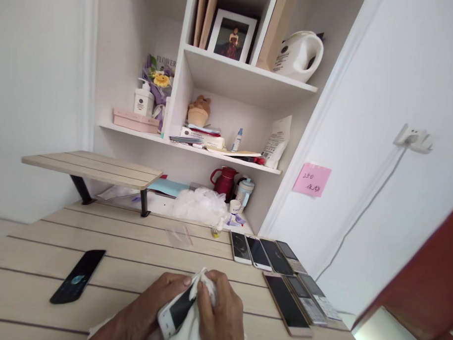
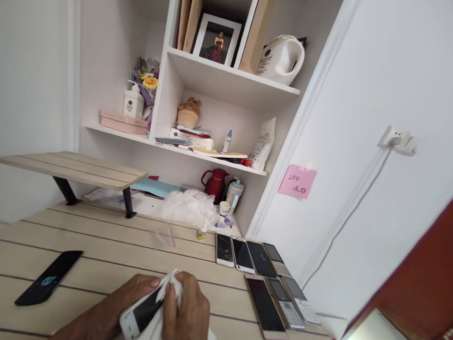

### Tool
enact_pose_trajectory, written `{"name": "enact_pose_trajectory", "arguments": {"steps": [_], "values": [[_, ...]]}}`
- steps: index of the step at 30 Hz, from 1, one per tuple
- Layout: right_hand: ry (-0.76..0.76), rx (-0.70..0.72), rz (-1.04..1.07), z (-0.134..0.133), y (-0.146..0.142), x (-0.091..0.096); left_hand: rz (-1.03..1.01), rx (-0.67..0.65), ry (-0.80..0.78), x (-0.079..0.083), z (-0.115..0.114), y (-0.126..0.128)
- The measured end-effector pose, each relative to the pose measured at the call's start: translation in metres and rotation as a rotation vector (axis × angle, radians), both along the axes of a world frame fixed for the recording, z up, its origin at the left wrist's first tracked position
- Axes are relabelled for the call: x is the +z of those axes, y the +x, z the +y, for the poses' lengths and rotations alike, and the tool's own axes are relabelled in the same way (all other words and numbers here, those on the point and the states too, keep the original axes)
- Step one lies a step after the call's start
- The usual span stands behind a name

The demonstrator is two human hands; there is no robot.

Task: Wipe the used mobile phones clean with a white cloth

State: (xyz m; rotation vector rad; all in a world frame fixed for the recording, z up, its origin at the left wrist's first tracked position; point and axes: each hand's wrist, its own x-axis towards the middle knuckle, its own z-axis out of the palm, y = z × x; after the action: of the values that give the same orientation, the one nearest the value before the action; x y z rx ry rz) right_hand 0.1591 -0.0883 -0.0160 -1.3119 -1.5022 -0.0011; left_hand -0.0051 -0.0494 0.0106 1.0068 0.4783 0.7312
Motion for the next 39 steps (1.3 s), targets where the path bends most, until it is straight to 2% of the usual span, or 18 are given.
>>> {"name": "enact_pose_trajectory", "arguments": {"steps": [3,8,14,20,26,29,34,39], "values": [[-0.005,-0.016,-0.009,-0.001,0.000,0.000,0.056,0.010,0.072,0.003,0.000,-0.001],[-0.123,-0.053,-0.090,0.007,0.013,-0.002,0.060,0.089,-0.007,0.006,-0.002,-0.001],[-0.029,-0.008,-0.020,0.005,0.007,-0.002,0.115,0.067,0.095,0.000,0.000,-0.003],[-0.175,-0.049,-0.078,0.010,0.014,-0.006,0.116,0.058,0.082,0.002,0.000,-0.001],[-0.113,0.001,-0.038,0.007,0.011,-0.003,0.116,0.026,0.184,-0.008,0.003,0.002],[-0.195,-0.013,-0.092,0.009,0.013,-0.004,0.059,0.027,0.113,-0.010,0.003,0.004],[-0.272,-0.078,-0.212,0.014,0.016,-0.009,-0.023,0.141,-0.071,-0.013,0.004,0.002],[-0.293,-0.073,-0.263,0.012,0.012,-0.009,-0.051,0.098,-0.163,-0.016,0.009,0.001]]}}
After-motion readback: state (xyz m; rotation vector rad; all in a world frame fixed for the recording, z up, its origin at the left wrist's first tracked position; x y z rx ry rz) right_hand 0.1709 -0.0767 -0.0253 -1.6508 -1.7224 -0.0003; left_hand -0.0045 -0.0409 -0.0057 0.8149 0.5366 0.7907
